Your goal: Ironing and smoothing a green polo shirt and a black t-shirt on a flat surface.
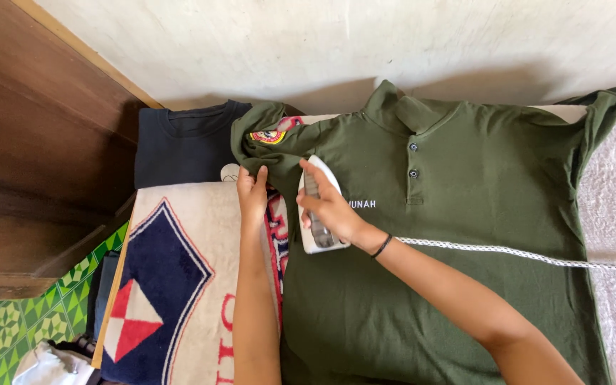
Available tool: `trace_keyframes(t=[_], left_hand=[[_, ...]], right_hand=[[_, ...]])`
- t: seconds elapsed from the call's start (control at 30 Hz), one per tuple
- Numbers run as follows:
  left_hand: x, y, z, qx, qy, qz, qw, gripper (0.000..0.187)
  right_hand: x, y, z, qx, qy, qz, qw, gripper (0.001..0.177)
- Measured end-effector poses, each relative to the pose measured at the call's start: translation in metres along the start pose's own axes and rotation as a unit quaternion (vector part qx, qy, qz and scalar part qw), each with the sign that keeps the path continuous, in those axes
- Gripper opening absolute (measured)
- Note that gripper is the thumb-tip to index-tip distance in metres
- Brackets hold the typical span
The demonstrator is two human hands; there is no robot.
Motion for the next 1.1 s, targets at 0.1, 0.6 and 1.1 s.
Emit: trace_keyframes(t=[0.1,0.6,1.1], left_hand=[[0.0,0.002,-0.001,-0.006,-0.036,0.002,0.999,0.023],[0.002,-0.008,-0.009,0.055,-0.07,0.007,0.996,0.029],[0.016,0.071,0.089,-0.408,0.195,0.213,0.866,0.048]], right_hand=[[0.026,0.004,0.017,-0.008,0.028,-0.057,0.998,0.081],[0.108,0.066,0.0,0.124,0.041,-0.082,0.988,0.067],[0.02,-0.048,-0.033,0.155,0.001,0.085,0.984,0.072]])
Point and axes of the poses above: each hand's wrist, its own x-axis away from the middle knuckle, its own y-axis out of the palm, z = x × y, the point moved 2 cm from there along -x, towards the middle knuckle, and after that the axes turned 2 degrees about x, right-handed, at the moved point
